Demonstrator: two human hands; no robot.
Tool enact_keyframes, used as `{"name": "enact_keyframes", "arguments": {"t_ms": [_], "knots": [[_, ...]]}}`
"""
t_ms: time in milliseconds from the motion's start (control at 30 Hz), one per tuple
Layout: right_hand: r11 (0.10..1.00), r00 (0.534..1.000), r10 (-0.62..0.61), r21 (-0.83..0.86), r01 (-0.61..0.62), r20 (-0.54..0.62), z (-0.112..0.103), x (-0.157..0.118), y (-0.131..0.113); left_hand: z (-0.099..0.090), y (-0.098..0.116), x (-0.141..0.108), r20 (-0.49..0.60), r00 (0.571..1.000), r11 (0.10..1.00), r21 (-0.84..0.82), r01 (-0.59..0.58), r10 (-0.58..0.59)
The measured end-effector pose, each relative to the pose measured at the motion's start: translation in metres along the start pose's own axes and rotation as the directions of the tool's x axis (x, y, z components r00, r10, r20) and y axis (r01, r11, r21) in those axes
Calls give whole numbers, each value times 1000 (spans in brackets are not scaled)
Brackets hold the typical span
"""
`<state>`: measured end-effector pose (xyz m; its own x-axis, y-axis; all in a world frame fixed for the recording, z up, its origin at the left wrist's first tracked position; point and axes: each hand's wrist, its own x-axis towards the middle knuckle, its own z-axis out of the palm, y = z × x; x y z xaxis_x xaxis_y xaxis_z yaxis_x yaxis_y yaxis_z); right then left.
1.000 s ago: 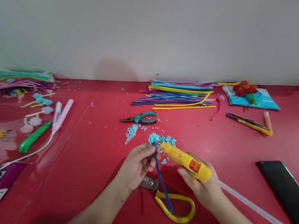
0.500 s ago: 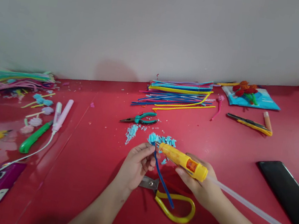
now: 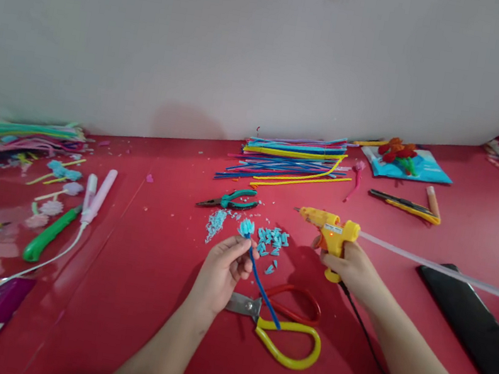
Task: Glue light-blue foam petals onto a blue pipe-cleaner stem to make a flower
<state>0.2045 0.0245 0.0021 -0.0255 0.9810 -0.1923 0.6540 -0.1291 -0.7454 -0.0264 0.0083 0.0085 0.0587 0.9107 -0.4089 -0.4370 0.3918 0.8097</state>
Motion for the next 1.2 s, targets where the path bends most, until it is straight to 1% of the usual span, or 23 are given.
{"name": "enact_keyframes", "arguments": {"t_ms": [100,233,367,500,600,633,700,733,800,833,867,933,1033,1100,1200], "knots": [[985,996,66,-153,-75,-64,-4,10,8,2,0,-1,10,1000,1000,7,9,-9],[904,984,115,-396,-160,-137,-2,13,10,2,0,-1,13,1000,1000,11,15,-15],[804,985,122,-570,-172,-125,0,13,6,1,1,-2,9,1000,1000,15,23,-23],[728,989,96,-670,-144,-109,-3,11,1,2,1,-3,10,1000,1000,14,17,-17],[692,997,12,-719,-67,-81,-8,6,-10,2,0,-3,18,1000,1000,14,13,-13],[687,998,-35,-727,-14,-53,-7,5,-14,2,0,-3,20,1000,1000,14,13,-13],[678,986,-157,-721,144,50,-2,3,-25,2,-1,-3,21,1000,1000,18,13,-14],[668,966,-226,-702,247,124,3,2,-30,2,-1,-3,22,1000,1000,20,13,-14],[625,895,-351,-643,443,275,18,3,-39,2,-1,-2,21,1000,1000,26,12,-12],[598,860,-393,-621,507,324,27,4,-41,2,-1,-2,20,1000,1000,29,11,-11],[573,835,-423,-611,547,351,35,5,-43,2,-1,-2,18,1000,999,32,9,-10],[537,811,-459,-613,579,363,49,8,-44,2,0,-1,11,1000,999,37,6,-6],[509,800,-486,-630,586,351,61,10,-40,2,0,0,5,1000,999,41,0,0],[506,803,-495,-640,578,333,62,9,-36,2,-1,0,6,1000,999,44,0,0],[522,819,-496,-654,548,290,59,10,-32,2,-3,0,11,1000,999,51,5,-6]]}}
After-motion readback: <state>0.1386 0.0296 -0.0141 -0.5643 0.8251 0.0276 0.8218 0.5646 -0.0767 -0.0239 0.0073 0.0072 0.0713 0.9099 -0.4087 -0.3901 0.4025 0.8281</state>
